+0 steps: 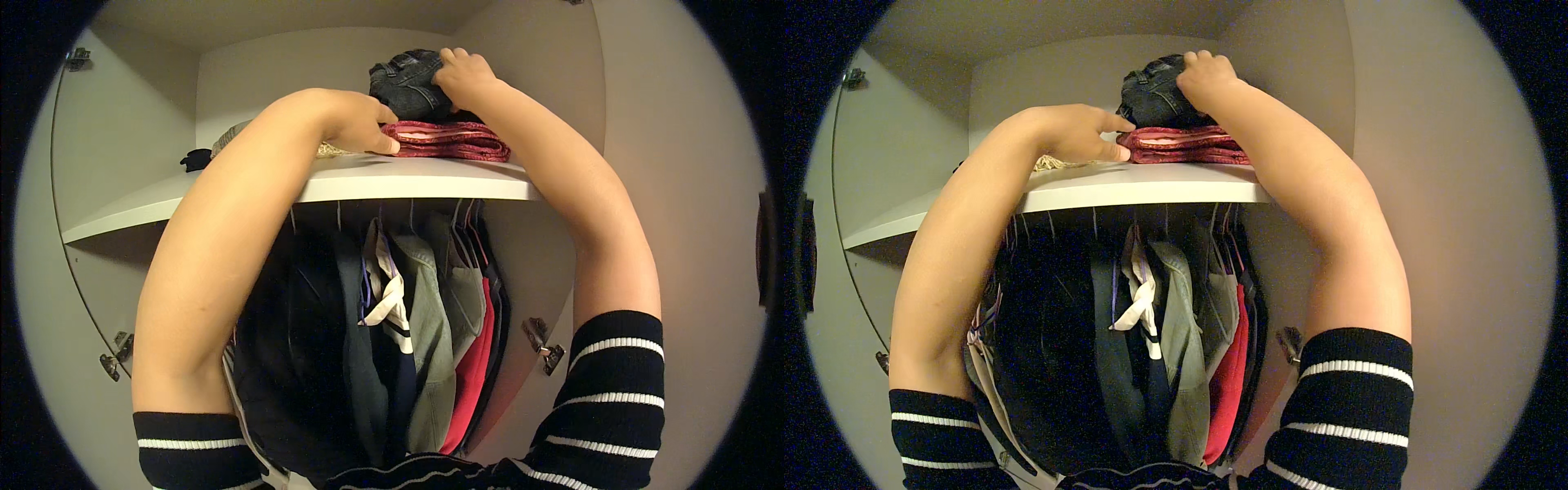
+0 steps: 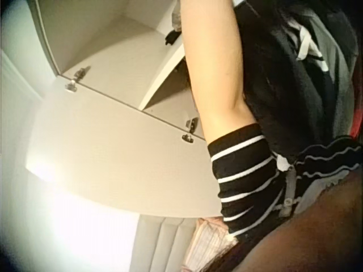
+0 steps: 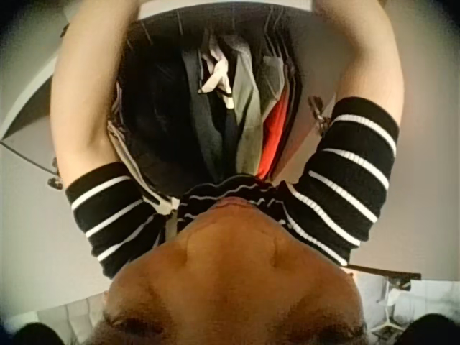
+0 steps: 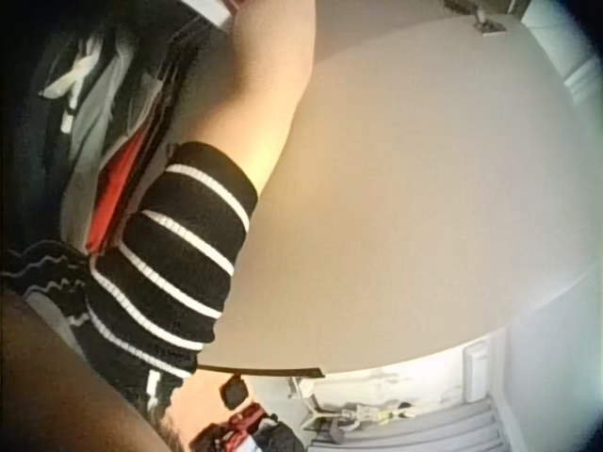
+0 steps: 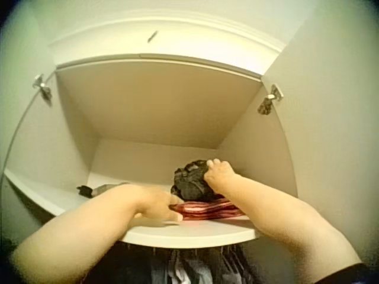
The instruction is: The person folds various garments, including light blue jeans, dark jeans, a red patterned top, and a black shirt, on a bed. After folding, the person places the clothes into a white wardrobe.
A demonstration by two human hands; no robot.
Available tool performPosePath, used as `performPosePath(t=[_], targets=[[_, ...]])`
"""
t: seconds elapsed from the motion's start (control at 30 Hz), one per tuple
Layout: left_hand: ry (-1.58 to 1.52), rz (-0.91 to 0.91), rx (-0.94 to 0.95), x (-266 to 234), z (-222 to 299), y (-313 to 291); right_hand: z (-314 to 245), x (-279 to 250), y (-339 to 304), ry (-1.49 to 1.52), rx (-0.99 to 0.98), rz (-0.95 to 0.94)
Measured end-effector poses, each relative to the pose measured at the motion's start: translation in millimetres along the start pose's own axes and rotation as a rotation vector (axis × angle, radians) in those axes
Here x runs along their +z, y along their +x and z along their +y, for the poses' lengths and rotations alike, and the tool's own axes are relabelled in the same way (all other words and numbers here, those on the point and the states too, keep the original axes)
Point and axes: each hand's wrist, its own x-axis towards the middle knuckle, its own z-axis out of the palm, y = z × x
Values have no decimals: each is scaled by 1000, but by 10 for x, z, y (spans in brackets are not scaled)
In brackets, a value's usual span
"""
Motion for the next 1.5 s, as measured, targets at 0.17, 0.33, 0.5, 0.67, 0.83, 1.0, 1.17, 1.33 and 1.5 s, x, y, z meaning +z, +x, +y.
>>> performPosePath(t=[0.17,0.33,0.5,0.67,0.83,1.0,1.17,1.33,1.5], targets=[[-20,-68,46,43,-24,4,-68,107,45,81,49,-18],[-28,-73,19,-28,45,-96,186,360,162,173,126,-216],[-31,-99,13,-9,-28,-151,-60,201,-56,447,67,-617],[-57,-15,-19,-69,-27,-200,111,-122,-185,488,110,-548],[-49,350,166,-37,-144,-106,-33,-572,-578,620,365,240],[-337,800,561,188,290,-276,-1188,-1136,-2064,933,579,798],[-660,903,1060,1408,1712,-1136,-2275,-1483,-3960,1071,854,541],[-1042,588,1393,2777,2890,-1911,-3013,-2042,-5428,1031,1159,188],[-1388,-30,1503,3414,4112,-3024,-3252,-2790,-6754,667,1404,16]])
